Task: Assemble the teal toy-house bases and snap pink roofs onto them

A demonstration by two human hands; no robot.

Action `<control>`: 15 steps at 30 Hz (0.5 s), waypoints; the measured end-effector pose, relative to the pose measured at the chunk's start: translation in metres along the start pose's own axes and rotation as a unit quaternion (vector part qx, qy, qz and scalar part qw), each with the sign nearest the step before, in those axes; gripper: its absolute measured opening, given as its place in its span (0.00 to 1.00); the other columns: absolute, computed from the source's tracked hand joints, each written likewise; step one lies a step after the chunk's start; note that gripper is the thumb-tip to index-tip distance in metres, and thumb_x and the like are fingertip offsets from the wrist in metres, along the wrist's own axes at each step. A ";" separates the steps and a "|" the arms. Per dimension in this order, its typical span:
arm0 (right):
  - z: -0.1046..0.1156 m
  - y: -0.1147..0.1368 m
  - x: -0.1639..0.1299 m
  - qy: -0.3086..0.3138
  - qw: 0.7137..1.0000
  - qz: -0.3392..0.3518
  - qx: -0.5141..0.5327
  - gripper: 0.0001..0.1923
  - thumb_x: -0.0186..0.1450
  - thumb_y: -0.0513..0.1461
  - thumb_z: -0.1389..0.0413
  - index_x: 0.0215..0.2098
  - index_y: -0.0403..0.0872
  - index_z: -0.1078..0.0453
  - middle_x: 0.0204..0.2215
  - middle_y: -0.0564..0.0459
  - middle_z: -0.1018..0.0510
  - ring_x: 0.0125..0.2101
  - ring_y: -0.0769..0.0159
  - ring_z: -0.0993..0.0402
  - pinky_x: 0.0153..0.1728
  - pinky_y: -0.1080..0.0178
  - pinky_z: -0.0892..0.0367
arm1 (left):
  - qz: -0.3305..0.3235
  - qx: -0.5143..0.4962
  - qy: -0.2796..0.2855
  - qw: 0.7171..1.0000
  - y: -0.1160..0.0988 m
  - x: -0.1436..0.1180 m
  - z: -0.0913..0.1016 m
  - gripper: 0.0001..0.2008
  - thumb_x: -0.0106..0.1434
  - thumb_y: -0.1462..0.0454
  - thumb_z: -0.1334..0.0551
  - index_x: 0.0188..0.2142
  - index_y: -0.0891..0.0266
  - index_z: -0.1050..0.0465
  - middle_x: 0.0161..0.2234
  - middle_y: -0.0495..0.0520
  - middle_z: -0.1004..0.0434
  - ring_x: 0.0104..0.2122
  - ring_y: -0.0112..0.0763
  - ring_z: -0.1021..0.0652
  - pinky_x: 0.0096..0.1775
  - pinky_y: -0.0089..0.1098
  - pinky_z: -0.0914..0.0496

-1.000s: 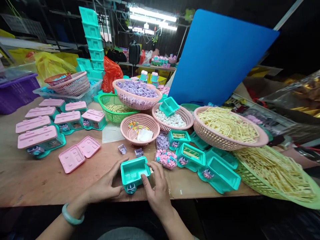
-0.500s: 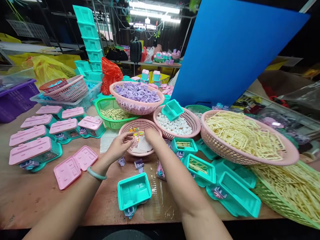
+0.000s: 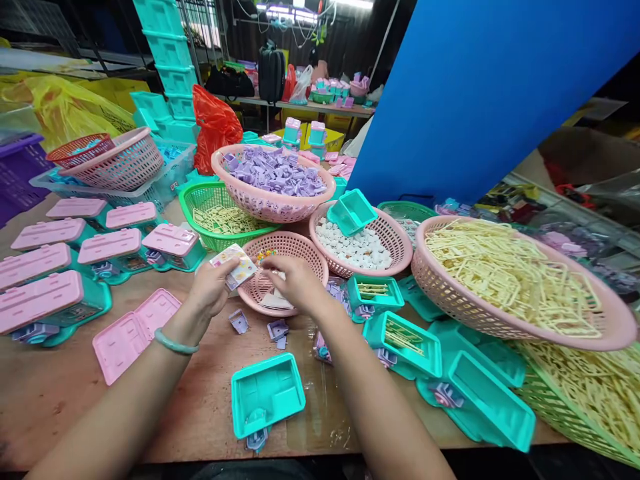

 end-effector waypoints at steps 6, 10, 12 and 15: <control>-0.028 -0.031 0.051 0.129 0.979 -0.130 -0.086 0.04 0.62 0.33 0.37 0.35 0.45 0.20 0.37 0.43 0.15 0.41 0.55 0.20 0.45 0.59 0.30 | -0.007 0.006 -0.039 0.999 0.002 -0.009 0.025 0.18 0.43 0.63 0.21 0.33 0.66 0.21 0.29 0.51 0.15 0.28 0.31 0.17 0.33 0.29 0.22; -0.045 -0.031 0.065 0.141 0.978 -0.141 -0.070 0.06 0.58 0.36 0.32 0.29 0.43 0.25 0.32 0.47 0.18 0.37 0.60 0.22 0.43 0.57 0.28 | 0.019 0.011 -0.019 1.000 0.002 -0.022 0.032 0.16 0.45 0.62 0.22 0.33 0.67 0.19 0.31 0.55 0.14 0.29 0.35 0.17 0.33 0.31 0.21; -0.041 -0.029 0.061 0.113 0.985 -0.124 -0.033 0.07 0.57 0.33 0.33 0.25 0.44 0.27 0.31 0.48 0.19 0.37 0.60 0.22 0.43 0.59 0.29 | 0.030 0.016 -0.010 0.999 0.001 -0.026 0.037 0.18 0.44 0.63 0.22 0.34 0.67 0.19 0.32 0.57 0.14 0.30 0.37 0.16 0.35 0.33 0.21; -0.025 -0.023 0.045 0.030 0.995 -0.089 0.041 0.04 0.64 0.35 0.40 0.30 0.45 0.28 0.37 0.48 0.19 0.41 0.62 0.24 0.45 0.62 0.31 | 0.024 0.028 -0.015 0.999 0.000 -0.029 0.043 0.20 0.41 0.62 0.21 0.35 0.68 0.18 0.33 0.58 0.13 0.32 0.38 0.16 0.37 0.35 0.21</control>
Point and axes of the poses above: each hand's wrist, its own x-axis towards the middle knuckle, its own z-axis out of the back of the hand, y = z × x, the point moved 1 cm from there along x, towards the middle knuckle
